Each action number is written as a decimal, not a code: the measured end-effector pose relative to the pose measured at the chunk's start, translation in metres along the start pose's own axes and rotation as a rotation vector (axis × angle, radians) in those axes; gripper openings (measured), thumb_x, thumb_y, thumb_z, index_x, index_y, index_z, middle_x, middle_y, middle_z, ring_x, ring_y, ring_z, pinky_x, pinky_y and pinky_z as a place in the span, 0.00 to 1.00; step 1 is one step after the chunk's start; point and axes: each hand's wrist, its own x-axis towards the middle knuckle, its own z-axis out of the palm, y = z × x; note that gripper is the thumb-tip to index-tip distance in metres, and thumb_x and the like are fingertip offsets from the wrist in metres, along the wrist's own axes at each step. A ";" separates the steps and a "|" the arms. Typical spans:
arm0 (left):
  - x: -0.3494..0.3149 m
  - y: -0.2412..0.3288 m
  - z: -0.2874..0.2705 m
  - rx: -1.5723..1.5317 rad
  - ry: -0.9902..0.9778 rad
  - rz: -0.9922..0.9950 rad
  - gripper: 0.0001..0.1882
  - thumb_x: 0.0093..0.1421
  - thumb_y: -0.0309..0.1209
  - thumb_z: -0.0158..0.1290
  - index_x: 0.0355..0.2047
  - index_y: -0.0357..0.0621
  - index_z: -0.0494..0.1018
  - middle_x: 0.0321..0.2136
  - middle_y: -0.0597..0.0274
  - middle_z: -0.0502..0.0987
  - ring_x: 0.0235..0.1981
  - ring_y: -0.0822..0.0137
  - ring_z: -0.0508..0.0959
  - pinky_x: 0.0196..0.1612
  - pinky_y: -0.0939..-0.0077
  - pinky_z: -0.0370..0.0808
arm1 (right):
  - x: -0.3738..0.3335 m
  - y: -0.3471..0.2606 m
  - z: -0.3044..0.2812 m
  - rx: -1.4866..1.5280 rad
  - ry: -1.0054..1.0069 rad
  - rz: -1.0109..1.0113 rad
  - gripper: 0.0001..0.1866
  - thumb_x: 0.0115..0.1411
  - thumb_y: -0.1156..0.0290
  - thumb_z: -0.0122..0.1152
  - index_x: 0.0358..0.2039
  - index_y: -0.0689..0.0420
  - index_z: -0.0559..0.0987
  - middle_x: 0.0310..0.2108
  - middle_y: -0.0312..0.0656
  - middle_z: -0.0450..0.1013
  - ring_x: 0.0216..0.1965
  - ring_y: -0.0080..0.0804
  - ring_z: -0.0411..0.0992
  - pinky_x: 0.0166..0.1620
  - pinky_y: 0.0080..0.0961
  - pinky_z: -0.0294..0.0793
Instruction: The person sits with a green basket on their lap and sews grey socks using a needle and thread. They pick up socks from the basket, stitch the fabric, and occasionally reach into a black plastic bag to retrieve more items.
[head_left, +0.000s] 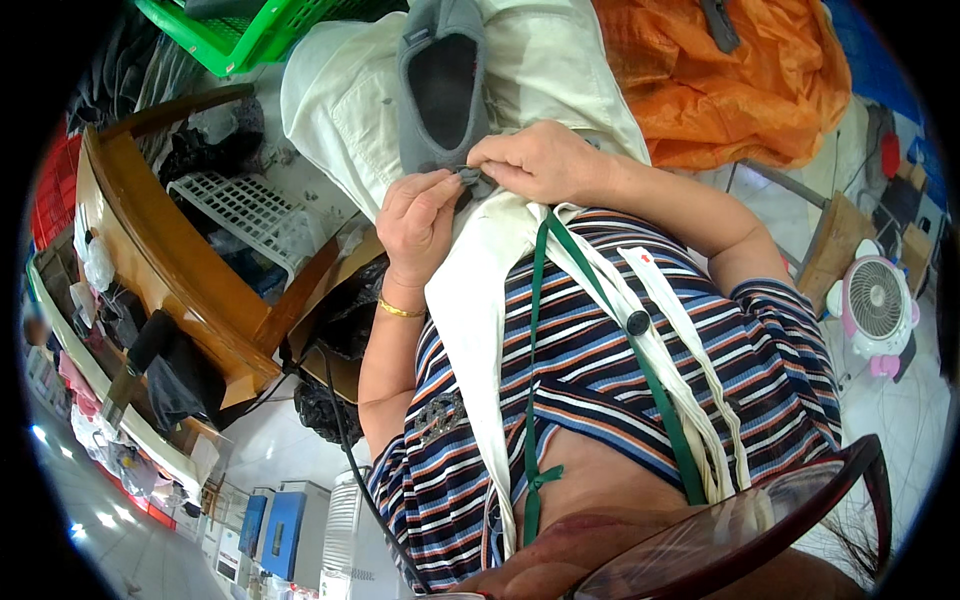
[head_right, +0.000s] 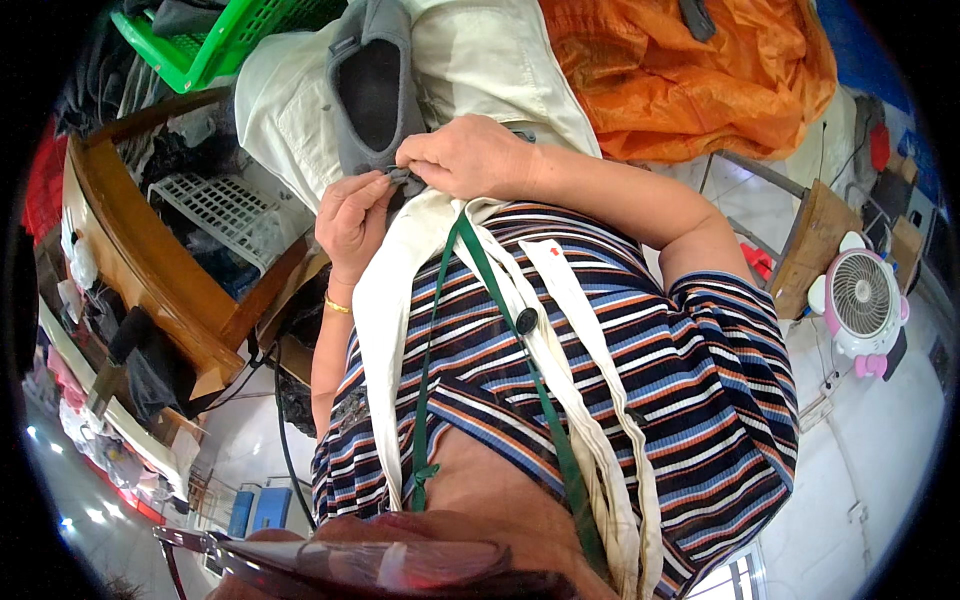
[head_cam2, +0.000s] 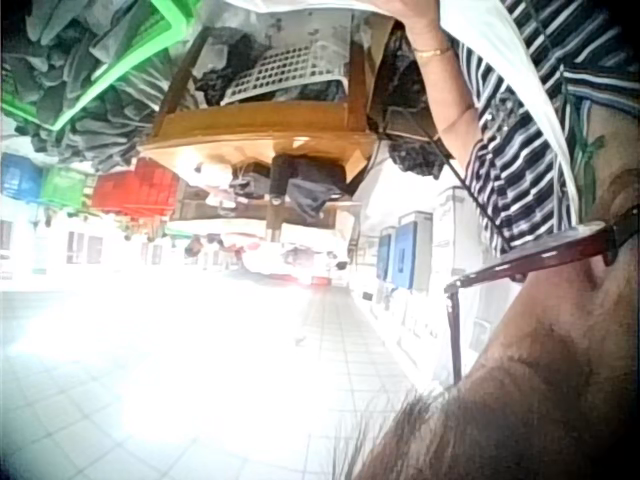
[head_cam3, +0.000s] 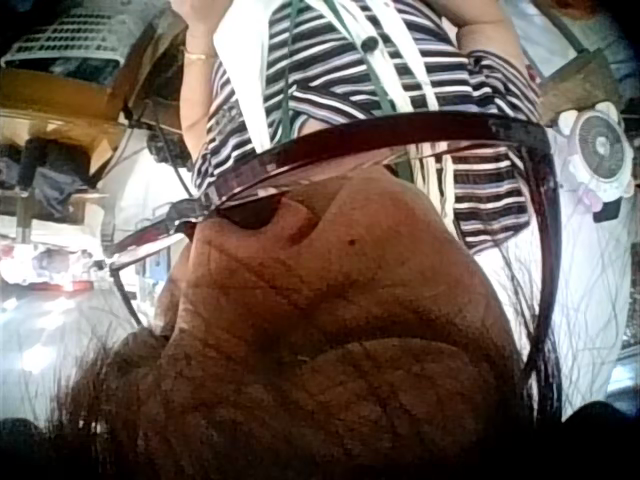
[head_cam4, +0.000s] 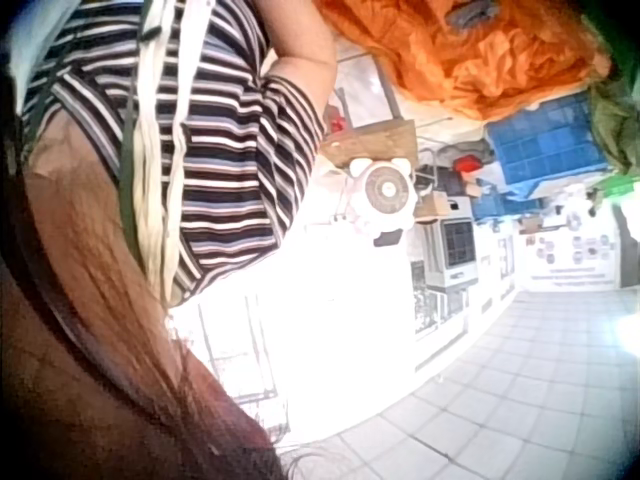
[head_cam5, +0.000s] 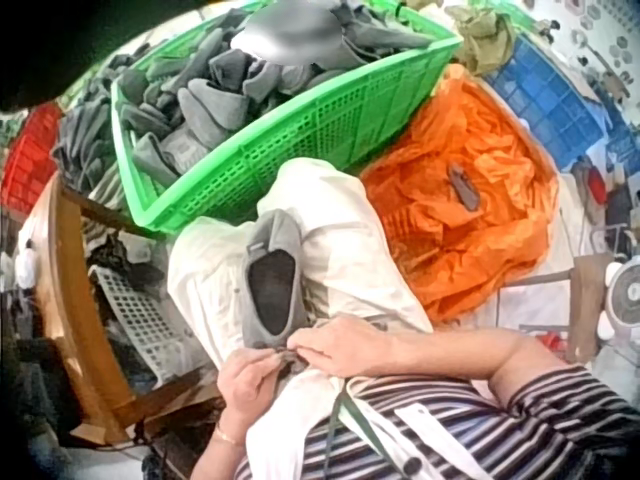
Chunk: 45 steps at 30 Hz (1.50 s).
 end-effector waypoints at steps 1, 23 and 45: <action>0.000 0.000 0.000 0.002 -0.003 0.004 0.11 0.46 0.19 0.65 0.31 0.43 0.79 0.31 0.60 0.81 0.32 0.60 0.80 0.35 0.71 0.77 | 0.000 0.000 0.000 -0.004 0.003 -0.001 0.09 0.61 0.66 0.56 0.39 0.51 0.80 0.27 0.47 0.78 0.28 0.48 0.77 0.32 0.38 0.76; -0.003 -0.001 0.004 -0.010 0.052 -0.047 0.11 0.47 0.19 0.65 0.31 0.42 0.79 0.30 0.58 0.81 0.31 0.59 0.80 0.35 0.71 0.77 | 0.018 0.008 0.006 0.057 -0.067 0.023 0.09 0.65 0.64 0.53 0.41 0.54 0.74 0.26 0.49 0.77 0.30 0.53 0.75 0.33 0.43 0.72; -0.007 -0.005 0.001 0.240 -0.035 0.218 0.14 0.50 0.19 0.63 0.37 0.41 0.75 0.35 0.58 0.81 0.33 0.58 0.81 0.35 0.69 0.79 | 0.059 -0.023 -0.010 -0.293 -0.217 -0.117 0.06 0.60 0.66 0.57 0.33 0.53 0.78 0.32 0.40 0.71 0.34 0.43 0.75 0.35 0.35 0.74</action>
